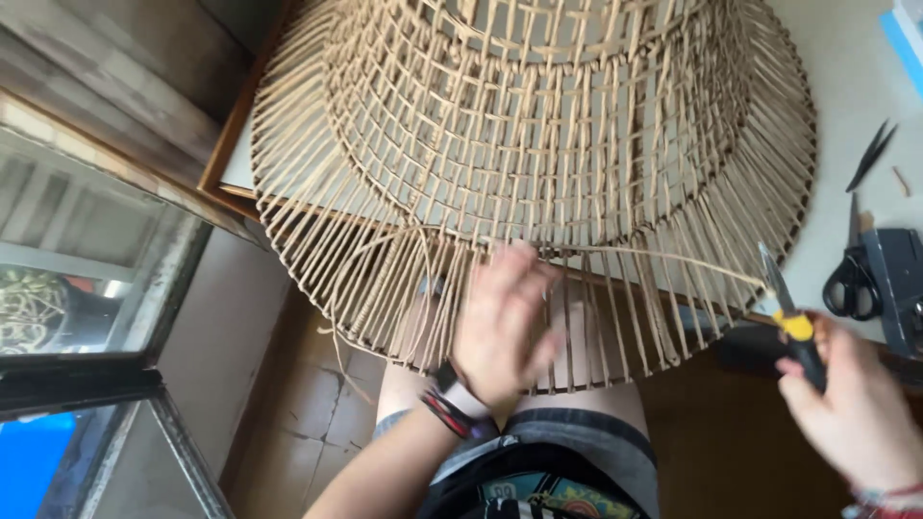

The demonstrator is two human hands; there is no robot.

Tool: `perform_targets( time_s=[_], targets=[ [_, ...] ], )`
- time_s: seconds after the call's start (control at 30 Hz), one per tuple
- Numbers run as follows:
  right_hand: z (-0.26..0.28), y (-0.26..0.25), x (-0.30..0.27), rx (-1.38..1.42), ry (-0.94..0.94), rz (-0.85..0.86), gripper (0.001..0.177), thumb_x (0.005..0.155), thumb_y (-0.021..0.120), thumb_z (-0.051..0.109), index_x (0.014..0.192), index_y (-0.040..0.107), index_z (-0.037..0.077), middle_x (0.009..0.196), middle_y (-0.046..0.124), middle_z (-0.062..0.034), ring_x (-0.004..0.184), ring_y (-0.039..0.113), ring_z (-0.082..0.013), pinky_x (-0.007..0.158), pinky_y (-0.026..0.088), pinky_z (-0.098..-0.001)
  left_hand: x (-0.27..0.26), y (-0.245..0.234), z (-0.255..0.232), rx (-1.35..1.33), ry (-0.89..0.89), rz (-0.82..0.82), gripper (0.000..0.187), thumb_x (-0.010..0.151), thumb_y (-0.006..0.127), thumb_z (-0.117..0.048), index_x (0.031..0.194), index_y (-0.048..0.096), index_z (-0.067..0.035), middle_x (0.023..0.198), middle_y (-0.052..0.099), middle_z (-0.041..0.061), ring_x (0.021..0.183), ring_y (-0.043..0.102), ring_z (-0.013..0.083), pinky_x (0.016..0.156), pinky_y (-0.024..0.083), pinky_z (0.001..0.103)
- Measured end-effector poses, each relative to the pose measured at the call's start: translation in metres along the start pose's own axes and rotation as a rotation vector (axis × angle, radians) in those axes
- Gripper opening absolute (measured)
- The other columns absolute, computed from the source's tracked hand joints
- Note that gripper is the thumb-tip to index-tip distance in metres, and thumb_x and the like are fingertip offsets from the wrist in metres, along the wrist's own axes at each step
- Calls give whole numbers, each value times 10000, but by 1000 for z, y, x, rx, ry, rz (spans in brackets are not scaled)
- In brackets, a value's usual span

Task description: Weaving a rattan strand through a wicker structure and trimming the ends with wire cutters

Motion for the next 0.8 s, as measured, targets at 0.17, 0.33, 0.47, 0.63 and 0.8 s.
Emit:
perform_targets(
  time_s=[0.17, 0.33, 0.47, 0.63, 0.8],
  targets=[
    [86, 36, -33, -32, -131, -32, 548, 776, 708, 164, 1303, 574, 92, 1248, 639, -129, 1035, 703, -338, 827, 570, -443, -3, 25, -63, -499, 5, 81, 681, 1064, 363, -554, 1451, 429, 3, 1495, 495, 246, 1381, 539, 394, 1142, 498, 528],
    [158, 43, -37, 155, -390, 143, 755, 814, 655, 216, 1452, 332, -25, 1302, 504, -243, 1114, 623, -424, 850, 604, -466, -12, 26, -75, -1142, -258, 96, 316, 1100, 470, -368, 1214, 506, -75, 1451, 580, 178, 1315, 608, 279, 1021, 558, 377],
    [168, 10, -19, 69, -407, 131, 385, 906, 622, 431, 1163, 586, 147, 1134, 651, -16, 832, 670, -197, 664, 582, -344, -11, -23, -47, -821, -269, -256, 154, 1023, 463, -205, 935, 495, -83, 1030, 610, 130, 713, 553, 178, 619, 474, 306],
    [207, -4, 25, -116, -557, -365, 132, 995, 694, 197, 1010, 647, 74, 1096, 641, -116, 1037, 641, -307, 968, 519, -409, -6, -37, -11, -160, -261, -49, 269, 957, 568, -254, 1173, 571, -94, 1142, 567, 111, 918, 673, 317, 680, 574, 423],
    [209, 58, 81, -154, -408, -184, 300, 967, 693, 319, 1162, 587, 117, 913, 726, -36, 752, 722, -308, 594, 552, -483, -16, -6, 10, 221, -118, -50, 474, 973, 651, -294, 1418, 552, -163, 1322, 579, 127, 904, 731, 285, 569, 588, 409]
  ],
)
Point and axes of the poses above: each hand's wrist, its own x-axis towards the middle knuckle, its own y-axis out of the palm, z = x × y, the point moved 2 cm from there along x, towards the middle knuckle
